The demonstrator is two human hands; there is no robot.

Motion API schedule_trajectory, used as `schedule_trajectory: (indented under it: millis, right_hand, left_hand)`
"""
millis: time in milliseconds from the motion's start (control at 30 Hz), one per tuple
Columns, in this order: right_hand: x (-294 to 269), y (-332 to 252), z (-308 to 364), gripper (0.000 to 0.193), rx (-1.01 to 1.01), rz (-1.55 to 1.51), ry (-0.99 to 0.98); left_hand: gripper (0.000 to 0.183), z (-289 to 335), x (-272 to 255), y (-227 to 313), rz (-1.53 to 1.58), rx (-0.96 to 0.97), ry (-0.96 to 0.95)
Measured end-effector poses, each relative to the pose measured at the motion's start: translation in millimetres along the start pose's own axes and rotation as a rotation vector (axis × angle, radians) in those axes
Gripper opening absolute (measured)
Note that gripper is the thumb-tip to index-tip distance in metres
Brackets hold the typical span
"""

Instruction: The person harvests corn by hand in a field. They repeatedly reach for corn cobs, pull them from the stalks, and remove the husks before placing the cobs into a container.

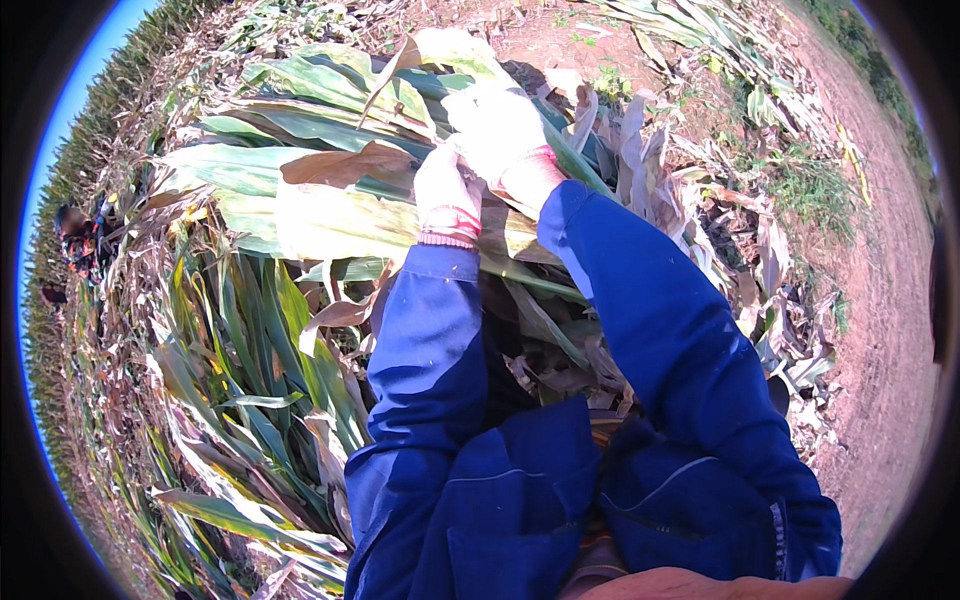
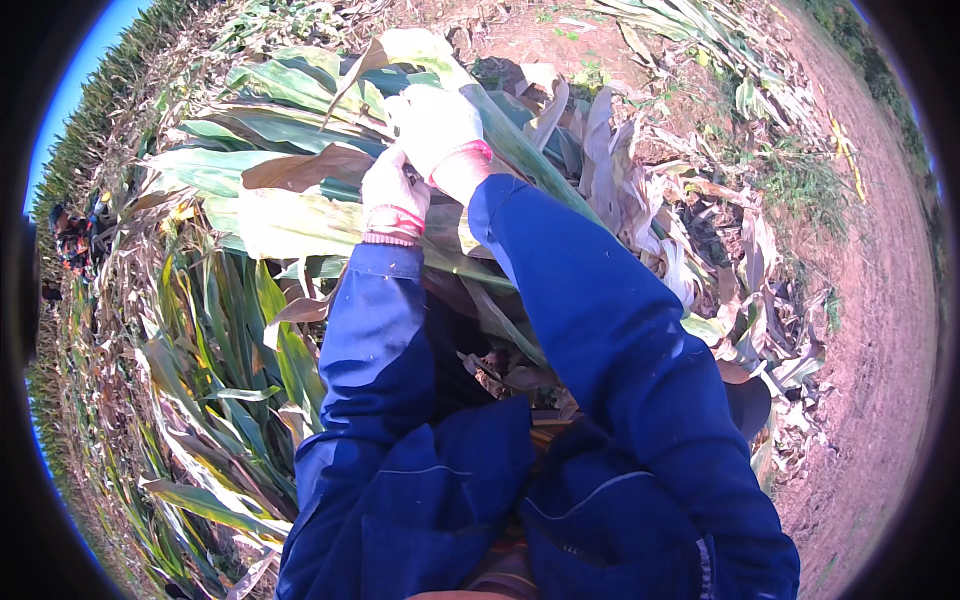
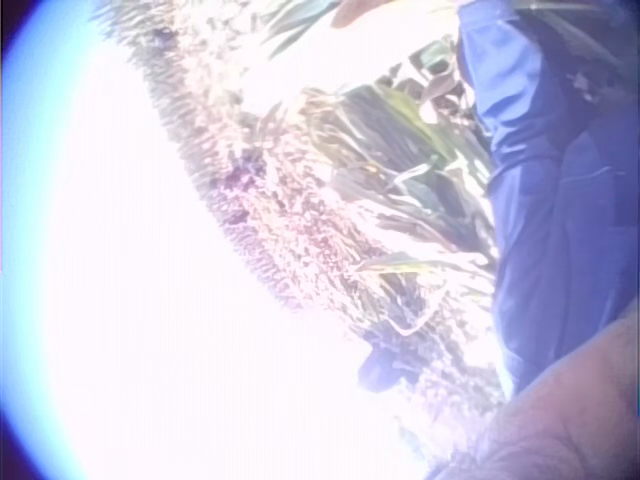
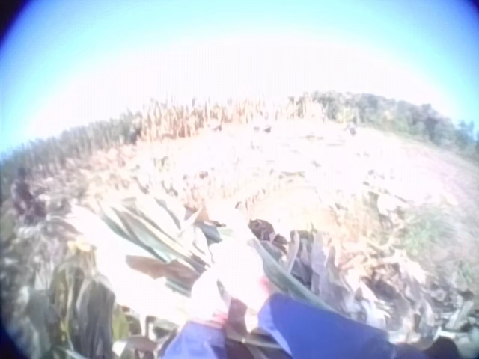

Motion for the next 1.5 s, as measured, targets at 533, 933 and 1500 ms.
schedule_trajectory:
  millis: [533,933,1500]
  right_hand:
    - [-49,61,66,0.019,0.39,-0.929,-0.193]
    - [-98,175,303,0.022,0.876,-0.553,-0.379]
    - [-84,32,70,0.032,0.073,-0.249,-0.198]
  left_hand:
    - [0.039,-65,-96,-104,-1.241,0.279,-0.282]
    - [0.036,19,14,-17,-1.381,0.421,-0.604]
    - [0.053,-1,-7,-75,-0.743,0.45,-0.638]
Point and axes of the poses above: each hand's wrist, its own z-axis away from the middle knuckle, its own x-axis out of the palm, y = z × x, the point moved 1 cm from there along -z, towards the middle knuckle, and after that the axes turned 8 degrees about x, right-handed, at the moved point
